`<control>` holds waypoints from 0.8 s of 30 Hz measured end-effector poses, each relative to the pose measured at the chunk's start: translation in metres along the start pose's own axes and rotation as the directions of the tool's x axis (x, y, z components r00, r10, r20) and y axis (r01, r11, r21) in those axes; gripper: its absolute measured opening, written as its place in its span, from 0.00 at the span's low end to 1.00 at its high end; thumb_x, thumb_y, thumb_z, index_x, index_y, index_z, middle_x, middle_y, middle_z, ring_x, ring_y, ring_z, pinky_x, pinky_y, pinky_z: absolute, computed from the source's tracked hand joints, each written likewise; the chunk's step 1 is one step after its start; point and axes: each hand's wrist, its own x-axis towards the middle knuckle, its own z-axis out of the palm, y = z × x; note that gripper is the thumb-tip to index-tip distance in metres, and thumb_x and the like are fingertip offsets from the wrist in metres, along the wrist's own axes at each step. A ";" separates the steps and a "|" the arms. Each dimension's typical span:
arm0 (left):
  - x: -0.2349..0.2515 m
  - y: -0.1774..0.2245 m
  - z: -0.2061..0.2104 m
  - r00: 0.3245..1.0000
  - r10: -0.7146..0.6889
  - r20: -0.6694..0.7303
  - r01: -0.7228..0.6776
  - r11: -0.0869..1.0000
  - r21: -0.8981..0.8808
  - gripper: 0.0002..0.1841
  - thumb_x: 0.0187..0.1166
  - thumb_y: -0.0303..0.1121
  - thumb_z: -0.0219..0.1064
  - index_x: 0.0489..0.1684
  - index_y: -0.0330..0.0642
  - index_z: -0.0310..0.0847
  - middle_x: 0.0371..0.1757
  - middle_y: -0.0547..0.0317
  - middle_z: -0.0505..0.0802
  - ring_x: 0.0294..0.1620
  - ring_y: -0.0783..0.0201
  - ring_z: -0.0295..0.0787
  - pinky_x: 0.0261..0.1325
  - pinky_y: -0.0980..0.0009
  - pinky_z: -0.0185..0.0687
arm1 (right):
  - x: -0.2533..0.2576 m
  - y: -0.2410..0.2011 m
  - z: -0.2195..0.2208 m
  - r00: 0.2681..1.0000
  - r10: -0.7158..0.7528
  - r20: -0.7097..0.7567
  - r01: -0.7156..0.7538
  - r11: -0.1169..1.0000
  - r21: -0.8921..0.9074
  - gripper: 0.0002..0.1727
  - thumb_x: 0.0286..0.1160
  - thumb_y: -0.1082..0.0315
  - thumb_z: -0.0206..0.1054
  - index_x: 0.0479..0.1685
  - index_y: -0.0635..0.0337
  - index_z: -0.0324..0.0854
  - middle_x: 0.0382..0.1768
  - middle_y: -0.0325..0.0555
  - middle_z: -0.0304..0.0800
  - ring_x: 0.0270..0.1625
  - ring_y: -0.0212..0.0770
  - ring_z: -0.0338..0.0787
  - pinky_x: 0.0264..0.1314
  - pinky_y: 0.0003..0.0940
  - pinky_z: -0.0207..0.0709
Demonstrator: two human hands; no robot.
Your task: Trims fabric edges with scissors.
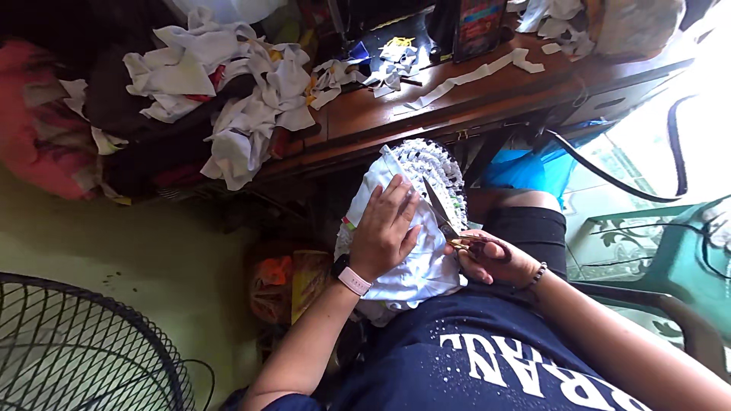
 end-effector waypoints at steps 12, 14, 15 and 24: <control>0.000 -0.001 0.001 1.000 0.028 0.002 -0.028 1.000 0.010 0.25 0.84 0.40 0.60 0.74 0.33 0.81 0.81 0.42 0.81 0.90 0.49 0.66 0.92 0.46 0.56 | 0.004 -0.002 0.000 0.999 -0.017 0.031 0.016 1.000 0.022 0.34 0.69 0.30 0.69 0.61 0.48 0.86 0.25 0.28 0.88 0.20 0.23 0.84 0.22 0.16 0.77; 0.000 -0.001 0.001 1.000 0.029 -0.003 -0.029 1.000 0.007 0.25 0.84 0.40 0.61 0.74 0.33 0.81 0.80 0.42 0.81 0.89 0.49 0.66 0.92 0.46 0.56 | 0.005 -0.005 0.002 1.000 -0.018 0.026 0.018 1.000 0.017 0.34 0.69 0.30 0.69 0.61 0.48 0.87 0.25 0.28 0.88 0.20 0.22 0.84 0.21 0.15 0.77; 0.000 -0.001 0.002 1.000 0.028 -0.006 -0.028 1.000 0.005 0.25 0.84 0.40 0.61 0.74 0.33 0.81 0.80 0.42 0.81 0.89 0.49 0.66 0.92 0.46 0.56 | 0.006 -0.005 0.002 1.000 -0.019 0.023 0.019 1.000 0.013 0.35 0.69 0.30 0.69 0.61 0.48 0.87 0.24 0.28 0.88 0.20 0.22 0.84 0.21 0.16 0.77; -0.001 0.000 0.002 1.000 0.020 -0.003 -0.020 1.000 0.006 0.25 0.84 0.40 0.60 0.75 0.34 0.81 0.80 0.43 0.81 0.90 0.49 0.66 0.92 0.45 0.55 | 0.005 -0.005 0.001 1.000 -0.017 0.018 0.017 1.000 0.015 0.34 0.69 0.30 0.68 0.61 0.47 0.86 0.25 0.28 0.89 0.21 0.22 0.85 0.22 0.16 0.78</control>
